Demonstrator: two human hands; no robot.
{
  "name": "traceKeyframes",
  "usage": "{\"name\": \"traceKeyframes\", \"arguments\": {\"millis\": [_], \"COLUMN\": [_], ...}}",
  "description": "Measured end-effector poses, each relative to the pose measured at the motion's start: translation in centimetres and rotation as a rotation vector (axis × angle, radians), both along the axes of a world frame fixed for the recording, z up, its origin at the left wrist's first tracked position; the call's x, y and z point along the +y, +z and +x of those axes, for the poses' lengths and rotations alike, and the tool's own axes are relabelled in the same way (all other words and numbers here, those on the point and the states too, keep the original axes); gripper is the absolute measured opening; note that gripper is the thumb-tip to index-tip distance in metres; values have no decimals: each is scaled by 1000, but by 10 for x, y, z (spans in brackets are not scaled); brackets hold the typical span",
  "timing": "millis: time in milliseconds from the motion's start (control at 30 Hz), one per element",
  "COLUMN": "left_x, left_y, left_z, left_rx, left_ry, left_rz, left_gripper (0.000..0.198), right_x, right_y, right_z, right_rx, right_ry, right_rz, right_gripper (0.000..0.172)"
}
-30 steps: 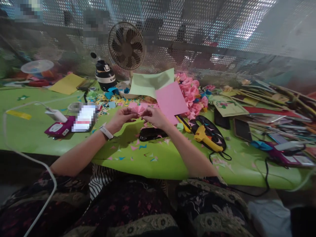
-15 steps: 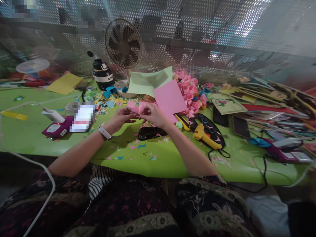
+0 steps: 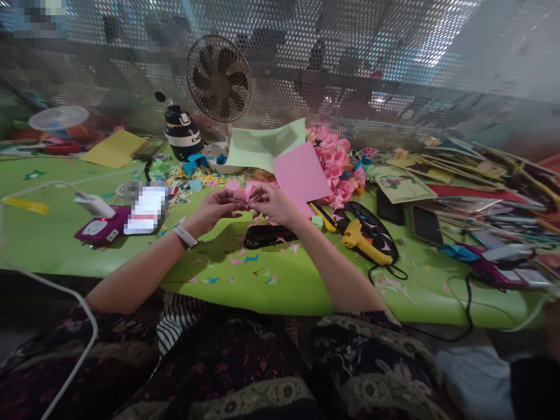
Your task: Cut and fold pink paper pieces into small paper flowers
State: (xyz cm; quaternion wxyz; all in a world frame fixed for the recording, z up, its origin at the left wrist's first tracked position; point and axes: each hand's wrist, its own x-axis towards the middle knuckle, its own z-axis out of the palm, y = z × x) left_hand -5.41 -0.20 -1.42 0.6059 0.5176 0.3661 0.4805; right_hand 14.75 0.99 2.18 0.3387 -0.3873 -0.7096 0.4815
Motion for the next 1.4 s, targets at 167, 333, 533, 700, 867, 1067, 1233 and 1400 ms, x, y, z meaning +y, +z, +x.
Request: {"name": "traceKeyframes", "arguments": {"millis": [167, 333, 533, 700, 867, 1067, 1233, 1400], "left_x": [-2, -2, 0, -2, -2, -1, -1, 1], "left_y": [3, 4, 2, 4, 5, 4, 4, 1], "left_z": [0, 0, 0, -1, -1, -1, 0, 0], "left_rx": [6, 6, 16, 24, 19, 32, 20, -19], "left_ry": [-10, 6, 11, -20, -37, -51, -34, 9], "left_rz": [-5, -3, 11, 9, 9, 23, 23, 21], "left_gripper": [25, 21, 19, 25, 26, 27, 23, 25], "right_x": [-2, -1, 2, 3, 3, 3, 1, -4], "right_y": [3, 1, -2, -3, -3, -3, -1, 6], "right_z": [-1, 0, 2, 3, 4, 4, 3, 2], "right_rx": [0, 12, 47, 57, 38, 46, 35, -25], "right_ry": [2, 12, 57, 66, 84, 92, 91, 83], "right_rz": [9, 19, 13, 28, 23, 14, 19, 17], "right_gripper": [20, 23, 27, 27, 28, 33, 32, 22]}}
